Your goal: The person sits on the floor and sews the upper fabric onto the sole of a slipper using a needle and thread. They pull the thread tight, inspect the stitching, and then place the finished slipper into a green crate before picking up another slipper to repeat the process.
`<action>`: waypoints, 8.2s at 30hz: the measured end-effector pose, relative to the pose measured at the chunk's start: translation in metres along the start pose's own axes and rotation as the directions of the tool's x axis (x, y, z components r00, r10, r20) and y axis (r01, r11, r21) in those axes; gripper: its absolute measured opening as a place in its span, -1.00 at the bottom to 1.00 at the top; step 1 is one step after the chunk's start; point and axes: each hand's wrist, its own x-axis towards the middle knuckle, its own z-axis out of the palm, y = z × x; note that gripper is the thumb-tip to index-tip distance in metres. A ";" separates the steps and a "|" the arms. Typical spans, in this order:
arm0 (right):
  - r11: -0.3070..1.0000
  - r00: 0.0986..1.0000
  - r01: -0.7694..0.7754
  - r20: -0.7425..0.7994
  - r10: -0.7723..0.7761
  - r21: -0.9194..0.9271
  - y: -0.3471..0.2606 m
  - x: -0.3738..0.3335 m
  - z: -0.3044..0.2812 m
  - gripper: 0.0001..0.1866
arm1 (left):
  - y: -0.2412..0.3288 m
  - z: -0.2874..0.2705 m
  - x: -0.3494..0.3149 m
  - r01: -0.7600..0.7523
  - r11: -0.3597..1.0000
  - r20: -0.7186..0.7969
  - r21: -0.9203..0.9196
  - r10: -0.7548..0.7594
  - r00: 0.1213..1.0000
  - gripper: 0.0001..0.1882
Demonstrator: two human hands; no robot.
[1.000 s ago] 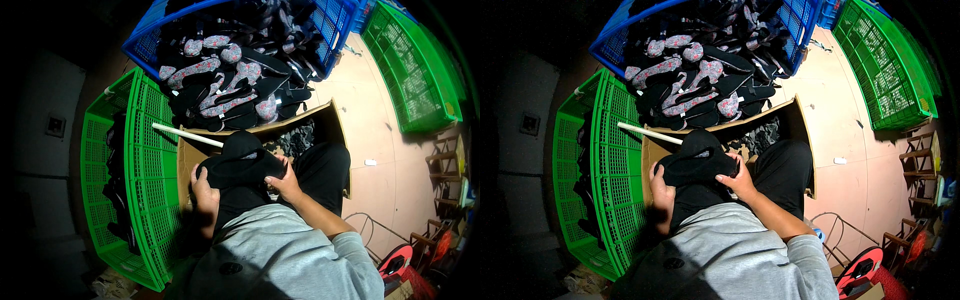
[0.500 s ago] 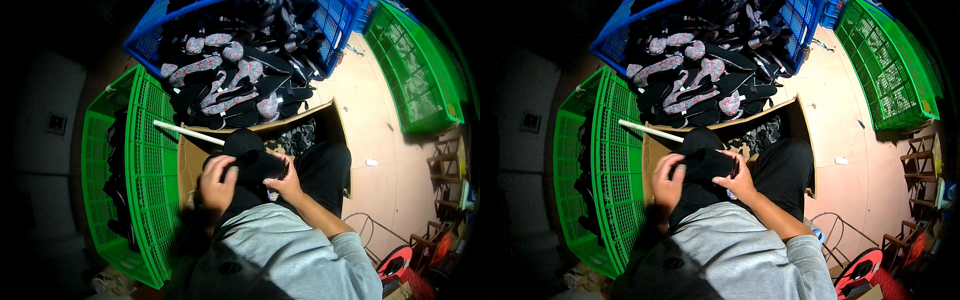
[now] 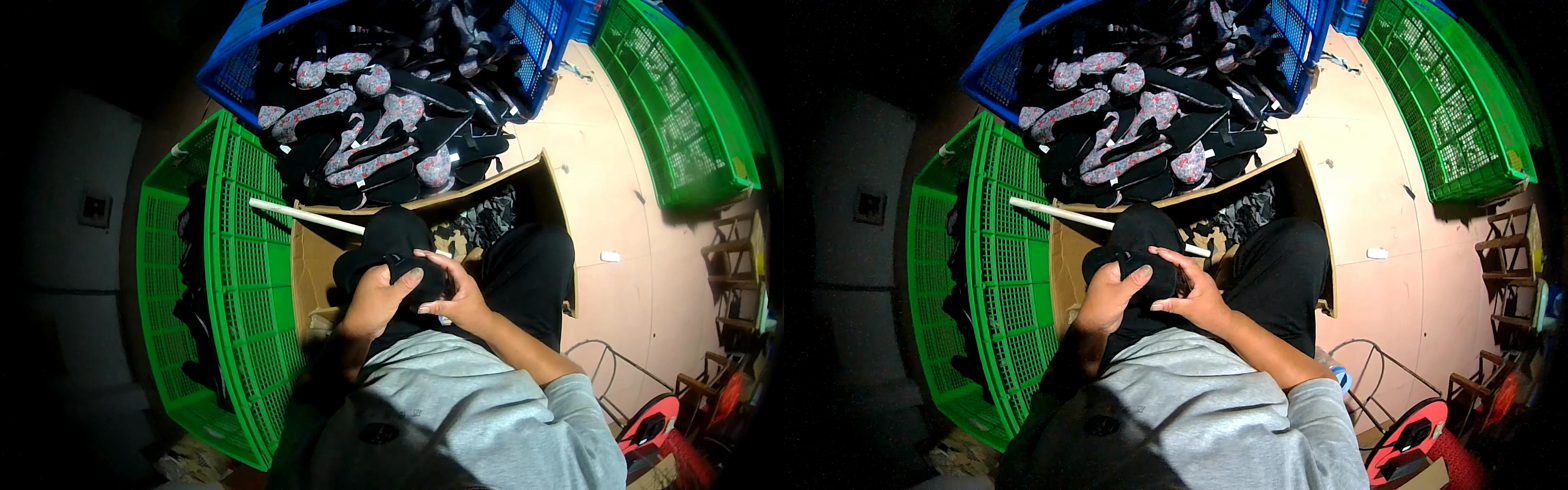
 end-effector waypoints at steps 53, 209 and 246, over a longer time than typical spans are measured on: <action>0.532 0.711 -0.580 0.065 0.700 0.616 0.023 -0.013 -0.037 -0.49 | 0.000 0.023 0.005 -0.700 0.264 0.468 0.664 0.583 0.664 -0.84; 0.646 0.571 -0.564 -0.323 0.755 0.515 0.095 -0.041 -0.096 -0.75 | 0.038 -0.095 0.009 -0.097 0.994 -0.355 0.048 0.108 0.929 -0.62; 0.614 0.475 -0.571 -0.391 0.788 0.544 0.090 -0.026 -0.085 -0.90 | 0.033 -0.113 0.047 -0.578 0.804 -0.674 0.138 0.504 0.540 -0.49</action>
